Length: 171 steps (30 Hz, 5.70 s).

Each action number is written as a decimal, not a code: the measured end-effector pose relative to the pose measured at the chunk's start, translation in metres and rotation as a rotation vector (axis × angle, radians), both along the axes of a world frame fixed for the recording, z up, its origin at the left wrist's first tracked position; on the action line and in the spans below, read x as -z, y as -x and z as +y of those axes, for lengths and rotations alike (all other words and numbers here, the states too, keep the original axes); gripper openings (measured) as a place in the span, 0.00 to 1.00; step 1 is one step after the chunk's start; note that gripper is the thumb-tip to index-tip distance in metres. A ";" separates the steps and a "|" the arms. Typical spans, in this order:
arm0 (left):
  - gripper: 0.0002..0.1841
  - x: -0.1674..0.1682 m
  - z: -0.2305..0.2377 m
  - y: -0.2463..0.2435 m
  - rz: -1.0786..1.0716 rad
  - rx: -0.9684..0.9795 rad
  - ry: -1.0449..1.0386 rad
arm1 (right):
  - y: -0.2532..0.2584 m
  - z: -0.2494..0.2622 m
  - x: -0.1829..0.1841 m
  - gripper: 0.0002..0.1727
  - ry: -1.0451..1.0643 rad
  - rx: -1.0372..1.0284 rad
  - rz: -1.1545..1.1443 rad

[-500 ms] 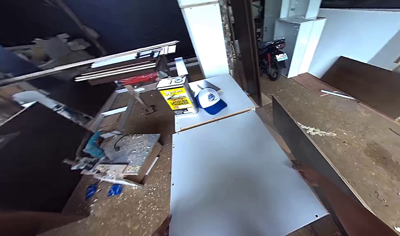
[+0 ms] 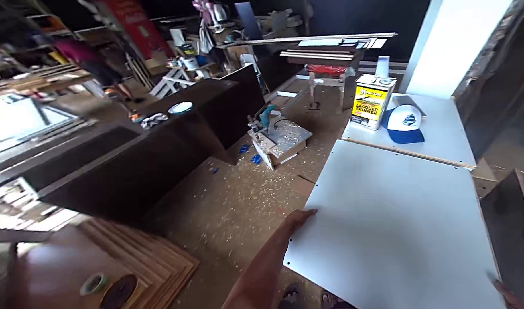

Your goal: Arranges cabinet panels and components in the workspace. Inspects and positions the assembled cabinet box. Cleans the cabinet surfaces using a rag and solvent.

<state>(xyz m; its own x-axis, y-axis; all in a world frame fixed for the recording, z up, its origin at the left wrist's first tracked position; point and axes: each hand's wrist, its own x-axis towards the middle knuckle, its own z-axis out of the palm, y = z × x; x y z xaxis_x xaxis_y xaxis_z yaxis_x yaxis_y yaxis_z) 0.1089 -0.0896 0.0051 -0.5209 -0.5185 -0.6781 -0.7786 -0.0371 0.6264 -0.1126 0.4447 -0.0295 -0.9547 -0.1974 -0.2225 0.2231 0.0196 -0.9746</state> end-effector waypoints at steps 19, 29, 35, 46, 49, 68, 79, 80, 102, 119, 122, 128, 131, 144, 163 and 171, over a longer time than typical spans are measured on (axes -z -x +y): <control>0.28 -0.008 0.054 -0.137 0.154 -0.091 -0.138 | -0.122 0.080 0.025 0.14 0.179 -0.088 0.120; 0.23 -0.025 0.081 -0.268 0.295 -0.134 -0.128 | -0.246 0.066 -0.028 0.08 0.251 -0.101 0.122; 0.22 -0.037 0.090 -0.333 0.306 -0.169 -0.045 | -0.295 0.056 -0.034 0.09 0.203 -0.044 0.143; 0.21 -0.051 0.096 -0.423 0.277 -0.378 0.064 | -0.296 -0.009 -0.026 0.15 0.178 -0.121 0.044; 0.21 -0.055 0.095 -0.443 0.297 -0.435 0.093 | -0.291 -0.035 -0.030 0.16 0.176 -0.178 0.074; 0.24 -0.048 0.068 -0.444 0.270 -0.532 0.280 | -0.236 -0.137 0.015 0.19 0.224 -0.333 0.056; 0.23 -0.040 0.039 -0.416 0.271 -0.556 0.265 | -0.205 -0.168 0.013 0.22 0.251 -0.368 0.001; 0.22 -0.040 0.037 -0.415 0.269 -0.560 0.263 | -0.204 -0.170 0.012 0.22 0.242 -0.370 0.001; 0.29 -0.017 -0.068 -0.404 0.137 -0.661 0.357 | -0.162 -0.297 -0.002 0.27 0.000 -0.477 0.007; 0.34 -0.022 -0.161 -0.375 0.021 -0.725 0.189 | -0.138 -0.422 -0.015 0.26 -0.206 -0.483 0.008; 0.36 -0.019 -0.186 -0.366 -0.027 -0.737 0.170 | -0.126 -0.447 -0.015 0.25 -0.242 -0.481 0.011; 0.42 -0.021 -0.221 -0.340 -0.282 -0.586 0.393 | -0.104 -0.485 -0.020 0.28 -0.392 -0.474 0.014; 0.45 -0.018 -0.209 -0.333 -0.393 -0.494 0.656 | -0.099 -0.484 -0.015 0.26 -0.319 -0.526 0.020; 0.59 0.007 0.133 -0.024 0.297 0.620 0.806 | -0.075 -0.479 -0.009 0.27 -0.169 -0.733 -0.053; 0.55 -0.020 0.224 -0.695 -0.511 -1.651 0.195 | -0.088 -0.477 -0.022 0.28 -0.394 -0.689 0.117; 0.43 0.170 0.378 -0.590 -0.326 -1.425 -0.896 | -0.150 -0.511 -0.052 0.39 -1.272 -0.662 0.540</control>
